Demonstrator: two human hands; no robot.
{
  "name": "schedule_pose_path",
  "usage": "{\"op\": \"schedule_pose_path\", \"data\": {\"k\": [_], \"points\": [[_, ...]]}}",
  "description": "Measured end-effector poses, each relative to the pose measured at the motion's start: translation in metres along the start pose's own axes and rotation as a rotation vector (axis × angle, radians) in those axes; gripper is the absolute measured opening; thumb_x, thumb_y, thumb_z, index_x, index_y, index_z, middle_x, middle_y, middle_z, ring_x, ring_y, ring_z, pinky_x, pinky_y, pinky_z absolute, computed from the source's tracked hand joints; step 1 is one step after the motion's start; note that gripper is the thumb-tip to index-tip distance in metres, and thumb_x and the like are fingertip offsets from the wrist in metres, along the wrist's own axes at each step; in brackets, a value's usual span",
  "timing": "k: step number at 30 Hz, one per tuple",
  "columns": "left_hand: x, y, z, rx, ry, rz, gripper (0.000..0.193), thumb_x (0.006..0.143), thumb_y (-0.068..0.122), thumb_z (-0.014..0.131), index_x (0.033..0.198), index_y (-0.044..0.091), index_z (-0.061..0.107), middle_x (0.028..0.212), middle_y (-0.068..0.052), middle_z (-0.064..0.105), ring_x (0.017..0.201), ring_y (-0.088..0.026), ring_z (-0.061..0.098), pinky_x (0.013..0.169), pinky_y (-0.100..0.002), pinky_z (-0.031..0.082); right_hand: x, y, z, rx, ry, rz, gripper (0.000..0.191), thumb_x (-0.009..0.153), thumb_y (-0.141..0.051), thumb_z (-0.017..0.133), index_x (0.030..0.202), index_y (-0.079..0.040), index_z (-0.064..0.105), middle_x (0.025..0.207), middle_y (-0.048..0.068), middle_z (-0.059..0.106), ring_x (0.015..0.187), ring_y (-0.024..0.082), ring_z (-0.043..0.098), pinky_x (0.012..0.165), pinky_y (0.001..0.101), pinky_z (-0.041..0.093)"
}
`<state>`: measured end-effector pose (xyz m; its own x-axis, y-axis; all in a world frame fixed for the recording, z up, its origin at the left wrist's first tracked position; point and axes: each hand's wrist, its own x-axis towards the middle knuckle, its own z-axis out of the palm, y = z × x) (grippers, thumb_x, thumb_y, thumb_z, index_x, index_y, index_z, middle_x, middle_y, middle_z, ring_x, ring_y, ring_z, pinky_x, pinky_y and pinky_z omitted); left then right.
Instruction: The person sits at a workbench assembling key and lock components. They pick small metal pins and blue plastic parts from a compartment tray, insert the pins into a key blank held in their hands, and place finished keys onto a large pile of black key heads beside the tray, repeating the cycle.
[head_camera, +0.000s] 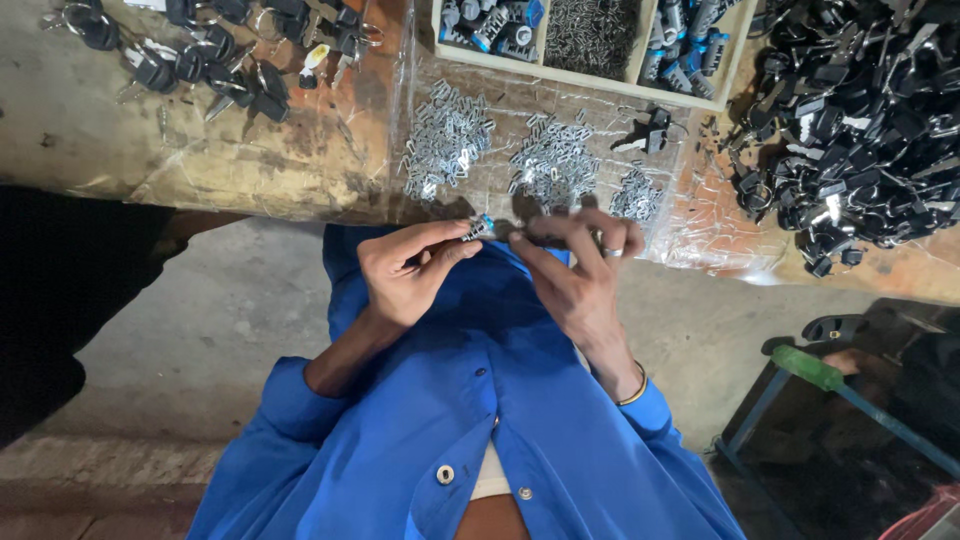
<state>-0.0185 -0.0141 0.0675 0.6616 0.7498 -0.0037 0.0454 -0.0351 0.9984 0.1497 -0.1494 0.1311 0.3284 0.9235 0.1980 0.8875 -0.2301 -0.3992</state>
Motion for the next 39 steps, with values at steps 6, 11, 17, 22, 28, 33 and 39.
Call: {"op": "schedule_pose_path", "data": {"k": [6, 11, 17, 22, 28, 33, 39], "points": [[0.002, -0.004, 0.008, 0.021, -0.007, 0.094, 0.024, 0.086, 0.006, 0.089, 0.106, 0.004, 0.077, 0.106, -0.007, 0.079, 0.07, -0.004, 0.062, 0.057, -0.02, 0.046, -0.006, -0.001, 0.012, 0.264, 0.179, 0.146, 0.026, 0.087, -0.001, 0.087, 0.107, -0.013, 0.075, 0.101, 0.0, 0.071, 0.097, 0.017, 0.064, 0.092, 0.0349, 0.039], [0.002, -0.004, 0.009, 0.007, -0.019, 0.058, 0.023, 0.085, 0.005, 0.089, 0.106, 0.003, 0.077, 0.107, -0.008, 0.079, 0.069, -0.004, 0.063, 0.056, -0.02, 0.046, 0.003, -0.014, 0.015, 0.44, 0.184, 0.218, 0.022, 0.09, 0.001, 0.082, 0.109, -0.008, 0.076, 0.106, 0.004, 0.072, 0.099, 0.019, 0.064, 0.09, 0.0313, 0.045], [0.001, -0.003, 0.007, -0.011, -0.044, 0.064, 0.023, 0.086, 0.002, 0.087, 0.107, 0.001, 0.076, 0.109, -0.011, 0.079, 0.082, -0.01, 0.072, 0.064, -0.022, 0.054, 0.007, -0.021, 0.018, 0.469, 0.181, 0.269, 0.019, 0.087, -0.001, 0.085, 0.102, -0.005, 0.075, 0.099, 0.003, 0.073, 0.09, 0.015, 0.064, 0.09, 0.0329, 0.04], [0.001, -0.003, 0.006, 0.051, -0.063, 0.193, 0.024, 0.088, -0.001, 0.084, 0.11, -0.002, 0.075, 0.112, -0.014, 0.077, 0.1, -0.021, 0.078, 0.086, -0.03, 0.065, 0.005, -0.021, 0.018, 0.627, 0.117, 0.463, 0.02, 0.086, -0.013, 0.087, 0.1, -0.009, 0.073, 0.092, -0.001, 0.07, 0.08, 0.011, 0.056, 0.083, 0.0291, 0.04], [0.002, -0.003, -0.004, 0.09, -0.044, 0.224, 0.023, 0.088, -0.003, 0.084, 0.109, -0.003, 0.075, 0.113, -0.015, 0.077, 0.098, -0.022, 0.078, 0.084, -0.03, 0.064, 0.021, -0.015, 0.003, 0.13, 0.01, 0.152, 0.026, 0.087, -0.024, 0.09, 0.112, -0.022, 0.081, 0.111, 0.002, 0.066, 0.106, 0.023, 0.055, 0.099, 0.0403, 0.03], [0.001, -0.001, -0.012, -0.084, 0.0, 0.06, 0.023, 0.091, -0.003, 0.083, 0.112, -0.003, 0.074, 0.115, -0.012, 0.077, 0.098, -0.013, 0.075, 0.081, -0.025, 0.062, 0.025, -0.017, -0.004, -0.198, 0.031, 0.036, 0.045, 0.076, -0.036, 0.087, 0.116, -0.018, 0.077, 0.135, 0.011, 0.054, 0.124, 0.036, 0.044, 0.103, 0.0515, 0.029], [0.001, -0.002, -0.006, -0.047, 0.001, 0.039, 0.024, 0.086, -0.001, 0.087, 0.108, -0.002, 0.076, 0.108, -0.01, 0.079, 0.077, -0.003, 0.065, 0.062, -0.02, 0.05, 0.002, 0.0, -0.001, 0.056, -0.058, -0.068, 0.037, 0.08, -0.01, 0.085, 0.115, -0.019, 0.078, 0.121, -0.003, 0.07, 0.115, 0.024, 0.058, 0.105, 0.047, 0.03]]}}
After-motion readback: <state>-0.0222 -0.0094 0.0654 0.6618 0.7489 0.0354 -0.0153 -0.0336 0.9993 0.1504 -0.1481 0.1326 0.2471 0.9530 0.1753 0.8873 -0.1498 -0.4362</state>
